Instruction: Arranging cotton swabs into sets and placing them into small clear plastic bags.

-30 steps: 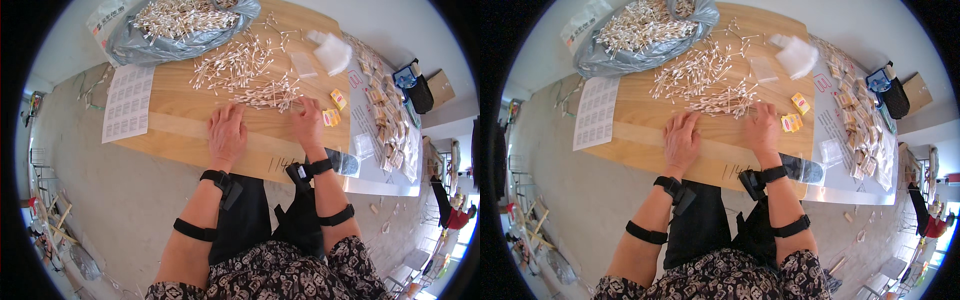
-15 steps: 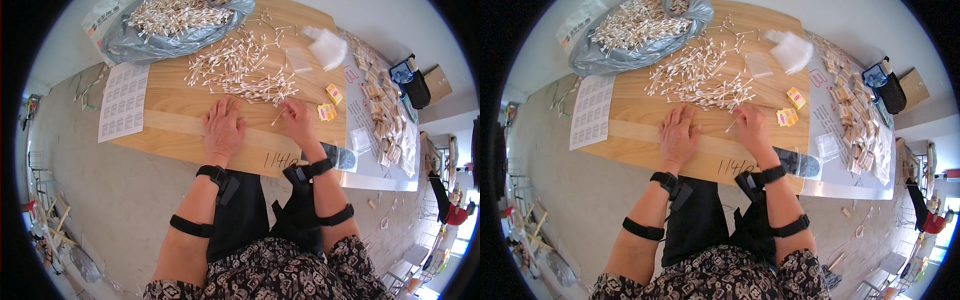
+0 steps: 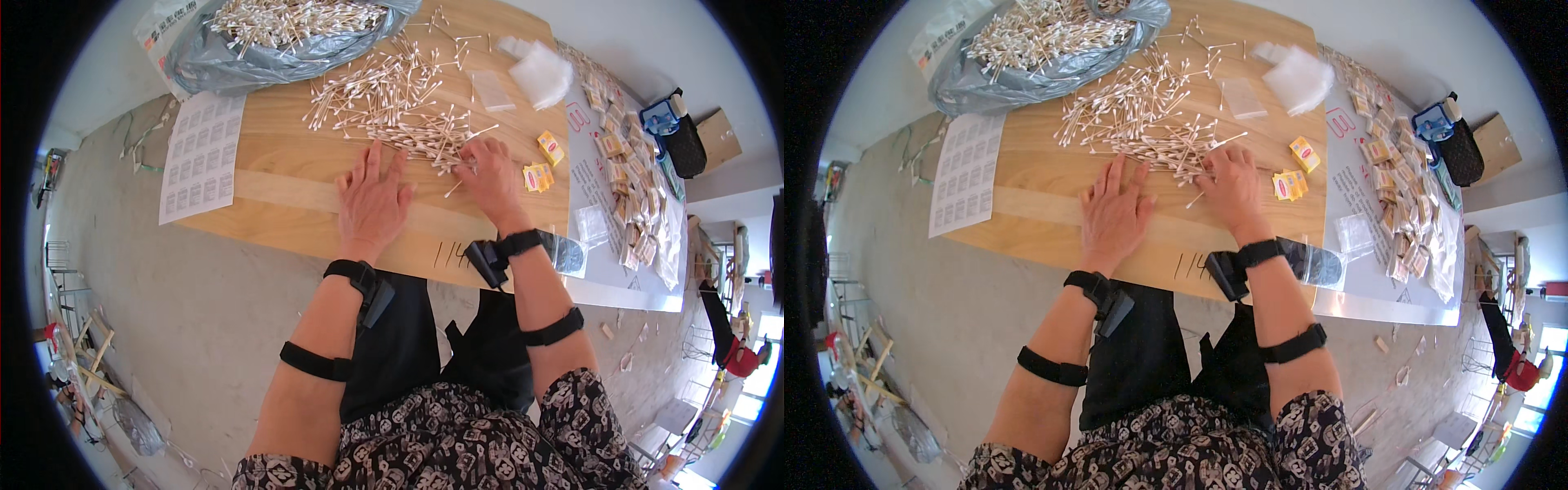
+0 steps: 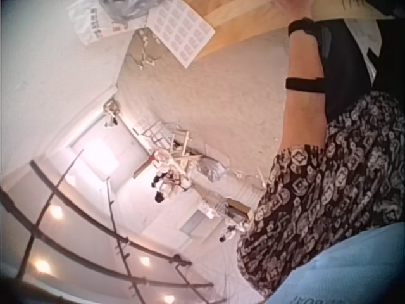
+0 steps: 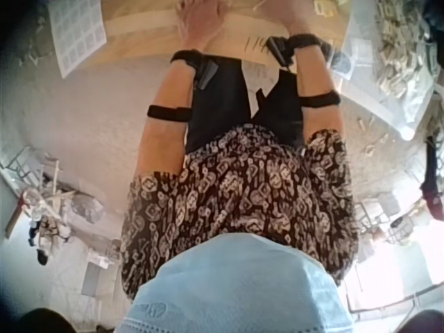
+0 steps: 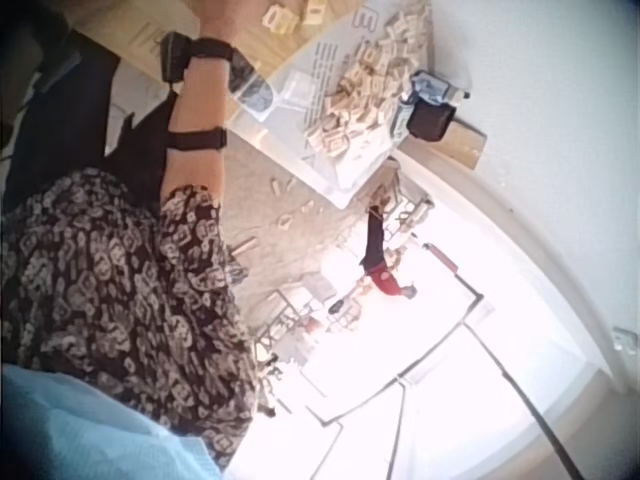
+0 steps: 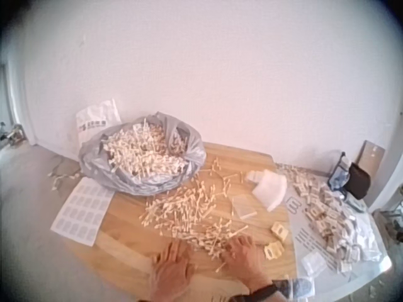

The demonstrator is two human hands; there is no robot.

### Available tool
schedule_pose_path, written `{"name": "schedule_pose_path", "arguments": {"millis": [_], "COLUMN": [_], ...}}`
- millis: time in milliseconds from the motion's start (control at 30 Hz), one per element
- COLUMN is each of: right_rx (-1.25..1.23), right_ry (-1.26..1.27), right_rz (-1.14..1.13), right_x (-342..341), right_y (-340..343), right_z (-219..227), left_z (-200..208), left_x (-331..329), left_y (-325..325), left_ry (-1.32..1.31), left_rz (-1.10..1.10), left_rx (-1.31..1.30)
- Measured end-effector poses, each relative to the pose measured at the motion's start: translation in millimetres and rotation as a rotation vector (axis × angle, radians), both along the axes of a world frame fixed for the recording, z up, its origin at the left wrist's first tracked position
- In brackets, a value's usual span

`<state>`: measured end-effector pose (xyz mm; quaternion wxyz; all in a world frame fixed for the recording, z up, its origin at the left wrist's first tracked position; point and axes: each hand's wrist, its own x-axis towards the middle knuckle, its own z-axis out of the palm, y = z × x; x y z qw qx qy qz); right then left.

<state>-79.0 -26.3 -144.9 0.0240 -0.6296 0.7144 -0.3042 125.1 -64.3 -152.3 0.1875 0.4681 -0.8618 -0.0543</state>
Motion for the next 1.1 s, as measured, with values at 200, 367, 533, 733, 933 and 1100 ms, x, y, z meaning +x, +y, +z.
{"name": "schedule_pose_path", "arguments": {"millis": [200, 367, 533, 733, 933, 1100], "right_rx": [0.047, -0.016, -0.195, -0.236, -0.35, -0.31], "right_ry": [-0.207, -0.589, -0.457, -0.374, -0.433, -0.279], "right_rz": [0.028, -0.117, -0.128, -0.172, -0.246, -0.228], "right_x": [21, 24, 24, 22, 27, 21], "right_y": [42, 65, 70, 69, 67, 77], "right_z": [-6, -14, -25, -29, -23, -20], "left_z": [1, 1, -2, -8, -18, -10], "left_x": [1, 5, 6, -29, -27, -13], "left_y": [0, 0, 8, 13, -3, 33], "left_ry": [0.03, 0.141, 0.231, 0.057, 0.26, 0.384], "left_rz": [-0.004, -0.004, -0.309, -0.303, -0.089, -0.259], "left_rx": [0.033, 0.086, 0.067, 0.082, -0.009, 0.041]}}
